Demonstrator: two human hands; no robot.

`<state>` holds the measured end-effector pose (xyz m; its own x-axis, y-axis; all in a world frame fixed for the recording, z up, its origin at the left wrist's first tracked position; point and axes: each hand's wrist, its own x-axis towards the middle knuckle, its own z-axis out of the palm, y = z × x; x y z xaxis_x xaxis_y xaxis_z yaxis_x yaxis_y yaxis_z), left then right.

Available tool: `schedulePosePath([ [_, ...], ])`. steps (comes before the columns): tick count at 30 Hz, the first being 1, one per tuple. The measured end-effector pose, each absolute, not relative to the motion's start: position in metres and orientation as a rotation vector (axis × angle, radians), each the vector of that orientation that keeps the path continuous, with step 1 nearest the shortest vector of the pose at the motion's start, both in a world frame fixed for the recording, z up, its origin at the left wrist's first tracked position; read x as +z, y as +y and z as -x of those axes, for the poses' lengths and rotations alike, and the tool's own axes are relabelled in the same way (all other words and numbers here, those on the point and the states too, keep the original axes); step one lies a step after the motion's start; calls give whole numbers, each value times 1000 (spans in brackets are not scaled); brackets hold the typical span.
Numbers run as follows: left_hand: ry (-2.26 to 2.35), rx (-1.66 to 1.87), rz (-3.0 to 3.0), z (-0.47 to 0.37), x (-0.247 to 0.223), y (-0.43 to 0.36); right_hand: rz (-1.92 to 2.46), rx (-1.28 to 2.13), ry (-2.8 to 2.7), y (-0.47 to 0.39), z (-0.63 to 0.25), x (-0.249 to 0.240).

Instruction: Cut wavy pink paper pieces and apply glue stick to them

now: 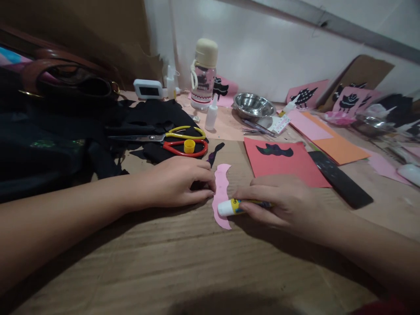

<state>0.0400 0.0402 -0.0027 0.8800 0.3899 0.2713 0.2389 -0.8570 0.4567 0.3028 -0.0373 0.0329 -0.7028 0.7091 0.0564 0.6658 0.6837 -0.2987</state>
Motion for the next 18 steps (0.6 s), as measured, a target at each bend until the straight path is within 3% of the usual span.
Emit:
schedulePosePath([
  [6, 483, 466, -2645, -40, -1, 40, 958, 409, -2723, -40, -306, 36],
  [11, 482, 458, -2631, -39, -1, 40, 949, 644, -2636, -38, -310, 44],
  [18, 468, 485, -2639, -38, -3, 40, 1156, 380, -2645, -37, -302, 31],
])
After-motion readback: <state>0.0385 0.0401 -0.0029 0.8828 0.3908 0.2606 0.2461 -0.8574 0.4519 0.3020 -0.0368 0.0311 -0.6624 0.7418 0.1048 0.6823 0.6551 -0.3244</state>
